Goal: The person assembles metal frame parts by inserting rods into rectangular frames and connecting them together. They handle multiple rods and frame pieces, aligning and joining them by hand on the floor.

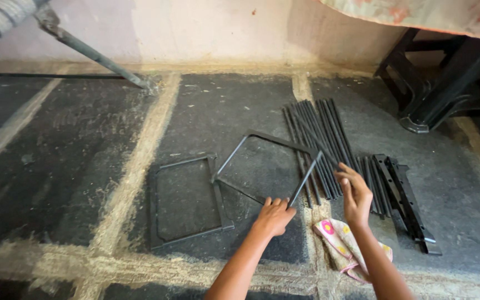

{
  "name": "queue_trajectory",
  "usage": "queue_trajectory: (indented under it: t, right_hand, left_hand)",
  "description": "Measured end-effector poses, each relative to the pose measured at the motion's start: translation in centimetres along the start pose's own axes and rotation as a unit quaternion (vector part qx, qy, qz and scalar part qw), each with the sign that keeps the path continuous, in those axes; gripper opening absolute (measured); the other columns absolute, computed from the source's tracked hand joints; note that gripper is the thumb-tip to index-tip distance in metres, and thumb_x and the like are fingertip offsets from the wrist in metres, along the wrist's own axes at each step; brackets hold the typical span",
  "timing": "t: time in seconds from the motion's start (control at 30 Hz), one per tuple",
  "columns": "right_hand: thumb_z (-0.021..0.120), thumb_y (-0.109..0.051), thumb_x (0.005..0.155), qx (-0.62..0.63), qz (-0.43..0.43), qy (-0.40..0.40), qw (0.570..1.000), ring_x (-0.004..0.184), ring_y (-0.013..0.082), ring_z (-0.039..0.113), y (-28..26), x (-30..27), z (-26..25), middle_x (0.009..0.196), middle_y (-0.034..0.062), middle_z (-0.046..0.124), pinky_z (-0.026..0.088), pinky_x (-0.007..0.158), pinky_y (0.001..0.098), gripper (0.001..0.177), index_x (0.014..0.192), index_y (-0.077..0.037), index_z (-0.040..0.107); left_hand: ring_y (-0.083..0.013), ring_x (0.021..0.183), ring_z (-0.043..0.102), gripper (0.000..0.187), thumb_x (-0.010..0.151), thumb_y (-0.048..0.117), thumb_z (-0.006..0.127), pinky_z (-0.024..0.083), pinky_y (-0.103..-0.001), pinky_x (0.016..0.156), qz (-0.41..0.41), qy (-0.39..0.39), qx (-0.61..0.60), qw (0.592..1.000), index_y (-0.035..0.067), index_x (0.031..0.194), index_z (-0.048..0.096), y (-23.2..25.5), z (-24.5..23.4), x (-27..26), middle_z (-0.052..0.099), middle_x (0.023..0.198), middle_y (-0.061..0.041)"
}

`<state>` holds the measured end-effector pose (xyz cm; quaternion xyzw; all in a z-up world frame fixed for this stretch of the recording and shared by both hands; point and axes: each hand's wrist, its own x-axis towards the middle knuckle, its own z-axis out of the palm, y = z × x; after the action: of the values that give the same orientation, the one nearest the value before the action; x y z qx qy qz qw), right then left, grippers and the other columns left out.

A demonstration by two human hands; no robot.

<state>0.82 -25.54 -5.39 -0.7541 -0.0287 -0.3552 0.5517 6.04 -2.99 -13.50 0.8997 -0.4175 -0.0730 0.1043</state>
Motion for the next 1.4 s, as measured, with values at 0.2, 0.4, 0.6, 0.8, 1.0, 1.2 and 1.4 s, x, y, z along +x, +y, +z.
queue_trajectory:
  t: [0.2,0.4,0.6,0.8,1.0,1.2,1.4]
  right_hand:
    - [0.059,-0.005,0.1,-0.078,0.071,0.024,0.994,0.115,0.0223,0.068,7.7,-3.0,0.1,0.135,0.0195,0.066,0.055,0.097,0.0322,0.024,0.121,0.002,0.069]
    - [0.062,-0.001,0.094,-0.243,0.164,-0.024,0.956,0.079,0.0289,0.068,10.2,-4.7,0.1,0.098,0.0166,0.071,0.054,0.074,0.039,0.026,0.116,-0.011,0.073]
    - [0.049,0.007,0.092,-0.287,0.086,-0.02,0.954,0.082,0.0366,0.061,11.1,-4.4,0.3,0.09,0.0182,0.058,0.05,0.076,0.0459,0.037,0.113,-0.012,0.073]
    - [0.043,0.012,0.09,-0.31,0.06,0.03,0.948,0.1,0.0396,0.058,12.8,-3.6,0.3,0.108,0.0204,0.057,0.048,0.089,0.0472,0.046,0.124,-0.009,0.067]
    - [0.05,0.007,0.085,-0.424,0.037,0.007,0.905,0.121,0.0409,0.049,14.7,-2.8,0.5,0.123,0.0181,0.057,0.04,0.107,0.0526,0.05,0.129,-0.011,0.066]
    - [0.054,-0.014,0.1,-0.433,0.033,-0.03,0.9,0.145,0.043,0.036,15.1,-3.1,0.9,0.148,0.0225,0.05,0.028,0.118,0.0573,0.044,0.143,-0.01,0.056]
    - [0.046,-0.034,0.104,-0.451,0.037,-0.083,0.888,0.155,0.0422,0.021,16.4,-2.9,1.0,0.161,0.0258,0.034,0.015,0.124,0.0598,0.062,0.155,0.0,0.038]
  left_hand:
    - [-0.039,0.137,0.046,0.003,0.091,0.009,0.068,0.017,-0.071,0.118,0.001,0.161,-0.01,0.987,0.011,0.092,0.071,-2.6,4.0,-0.4,0.057,0.144,-0.011]
    - [-0.0381,0.14,0.045,0.01,0.075,0.002,0.066,0.016,-0.067,0.117,-0.004,0.202,-0.098,0.975,0.009,0.079,0.061,-2.8,3.0,-1.8,0.059,0.143,-0.013]
    - [-0.0344,0.115,0.058,0.025,0.087,0.01,0.062,0.026,-0.065,0.115,-0.087,0.347,-0.07,0.931,0.006,0.112,0.063,-2.8,3.6,-1.6,0.061,0.11,-0.013]
    - [-0.0339,0.102,0.054,0.028,0.087,0.029,0.069,0.035,-0.061,0.1,-0.154,0.366,-0.038,0.917,0.008,0.104,0.064,-2.7,2.7,-1.5,0.058,0.097,-0.012]
    - [-0.0305,0.103,0.054,0.02,0.091,0.029,0.069,0.038,-0.057,0.098,-0.157,0.309,0.003,0.938,0.012,0.099,0.065,-2.4,2.3,-0.9,0.056,0.098,-0.009]
    - [-0.0302,0.115,0.054,0.012,0.089,0.028,0.068,0.034,-0.063,0.103,-0.157,0.34,0.037,0.926,0.018,0.096,0.067,-3.0,3.9,-0.8,0.059,0.109,-0.007]
    - [-0.03,0.13,0.05,0.01,0.089,0.021,0.069,0.024,-0.067,0.114,-0.253,0.341,-0.003,0.905,0.02,0.099,0.07,-3.6,4.7,-0.8,0.06,0.121,-0.007]
